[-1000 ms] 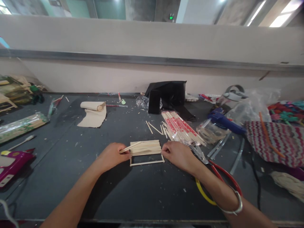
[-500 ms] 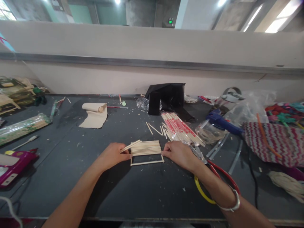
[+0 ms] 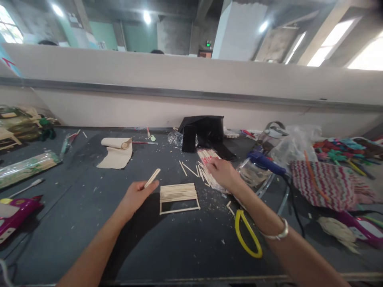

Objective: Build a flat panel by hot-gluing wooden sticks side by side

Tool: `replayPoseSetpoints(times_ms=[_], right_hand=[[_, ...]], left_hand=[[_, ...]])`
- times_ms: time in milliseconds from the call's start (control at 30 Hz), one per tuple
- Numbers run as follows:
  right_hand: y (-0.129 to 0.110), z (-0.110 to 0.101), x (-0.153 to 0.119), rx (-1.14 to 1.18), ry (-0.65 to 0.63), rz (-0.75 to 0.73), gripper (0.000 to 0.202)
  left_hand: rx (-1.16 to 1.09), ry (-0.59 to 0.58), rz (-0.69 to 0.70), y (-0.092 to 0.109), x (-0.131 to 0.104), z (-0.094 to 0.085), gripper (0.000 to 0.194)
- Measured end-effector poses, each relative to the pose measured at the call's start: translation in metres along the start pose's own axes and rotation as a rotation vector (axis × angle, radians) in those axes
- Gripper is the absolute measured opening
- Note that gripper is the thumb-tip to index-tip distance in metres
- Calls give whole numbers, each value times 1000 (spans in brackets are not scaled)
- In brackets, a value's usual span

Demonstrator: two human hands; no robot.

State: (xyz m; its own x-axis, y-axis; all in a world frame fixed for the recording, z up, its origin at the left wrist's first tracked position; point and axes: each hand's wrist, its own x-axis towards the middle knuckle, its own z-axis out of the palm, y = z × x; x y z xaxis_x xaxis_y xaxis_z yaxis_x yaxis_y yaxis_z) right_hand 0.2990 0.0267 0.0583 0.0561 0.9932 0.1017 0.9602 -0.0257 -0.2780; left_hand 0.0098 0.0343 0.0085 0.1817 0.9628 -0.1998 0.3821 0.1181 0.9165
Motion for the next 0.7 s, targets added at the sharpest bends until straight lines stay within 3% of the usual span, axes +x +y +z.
replayPoseSetpoints(times_ms=[100, 267, 333, 433, 600, 700], right_hand=[[0, 2, 36, -48, 44, 79, 27], [5, 12, 94, -123, 10, 201, 27], [7, 13, 112, -146, -35, 219, 28], [10, 11, 133, -182, -137, 256, 29], [12, 5, 154, -236, -324, 347, 29], [8, 5, 156, -247, -357, 369, 29]], left_hand=[[-162, -37, 86, 10, -18, 22, 54], [-316, -369, 24, 8, -54, 85, 51], [-237, -426, 156, 6, -64, 103, 49], [-70, -540, 341, 7, -72, 109, 44], [18, -678, 392, 8, -73, 100, 38], [4, -729, 453, 4, -69, 101, 35]])
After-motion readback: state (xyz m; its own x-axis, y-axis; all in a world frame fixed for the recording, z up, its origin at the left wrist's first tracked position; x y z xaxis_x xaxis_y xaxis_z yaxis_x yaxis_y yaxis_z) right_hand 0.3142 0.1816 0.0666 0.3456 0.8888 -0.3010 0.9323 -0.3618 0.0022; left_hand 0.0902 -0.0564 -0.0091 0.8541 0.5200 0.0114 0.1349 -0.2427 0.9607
